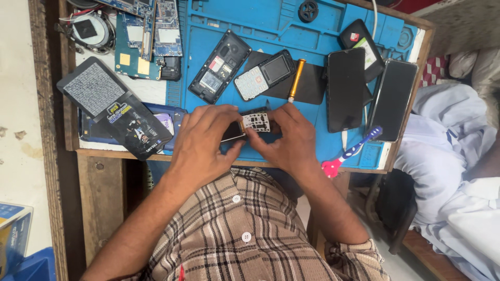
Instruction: The person cleans a small circuit board with a toothbrush and then uses a screwdriver to adjust components on the board. They handle the board with both hands, turning it over and working on different areas.
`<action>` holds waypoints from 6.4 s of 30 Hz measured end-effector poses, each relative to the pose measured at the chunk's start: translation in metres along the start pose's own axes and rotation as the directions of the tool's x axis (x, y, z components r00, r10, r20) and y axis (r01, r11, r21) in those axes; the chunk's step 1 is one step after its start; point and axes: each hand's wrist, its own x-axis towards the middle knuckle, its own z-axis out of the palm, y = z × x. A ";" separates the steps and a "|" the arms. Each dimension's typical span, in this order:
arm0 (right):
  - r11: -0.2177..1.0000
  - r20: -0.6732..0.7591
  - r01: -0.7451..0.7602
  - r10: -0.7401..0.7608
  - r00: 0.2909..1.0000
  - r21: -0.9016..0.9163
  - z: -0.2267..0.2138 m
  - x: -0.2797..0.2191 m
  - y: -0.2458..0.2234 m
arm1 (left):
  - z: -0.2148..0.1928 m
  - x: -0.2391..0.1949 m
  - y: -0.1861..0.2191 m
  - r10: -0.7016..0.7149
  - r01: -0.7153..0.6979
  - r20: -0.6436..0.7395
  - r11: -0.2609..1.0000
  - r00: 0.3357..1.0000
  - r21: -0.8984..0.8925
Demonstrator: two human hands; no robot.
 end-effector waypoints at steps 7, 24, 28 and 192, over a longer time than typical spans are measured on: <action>0.997 0.019 -0.017 0.016 1.000 0.075 -0.001 0.003 -0.003 | 0.003 -0.002 -0.004 0.016 -0.016 0.010 1.000 1.000 0.020; 0.942 0.106 0.150 -0.189 0.976 0.300 -0.005 0.014 0.028 | 0.007 -0.003 -0.013 0.025 -0.026 -0.034 0.999 0.999 -0.024; 0.935 0.138 0.086 -0.141 0.980 0.344 -0.003 0.008 0.036 | 0.007 -0.003 -0.015 0.042 -0.042 -0.020 0.998 0.999 -0.037; 0.987 -0.294 -0.145 0.121 0.948 -0.063 -0.029 -0.068 0.055 | 0.079 0.028 0.023 0.452 -0.492 0.220 0.850 0.865 0.189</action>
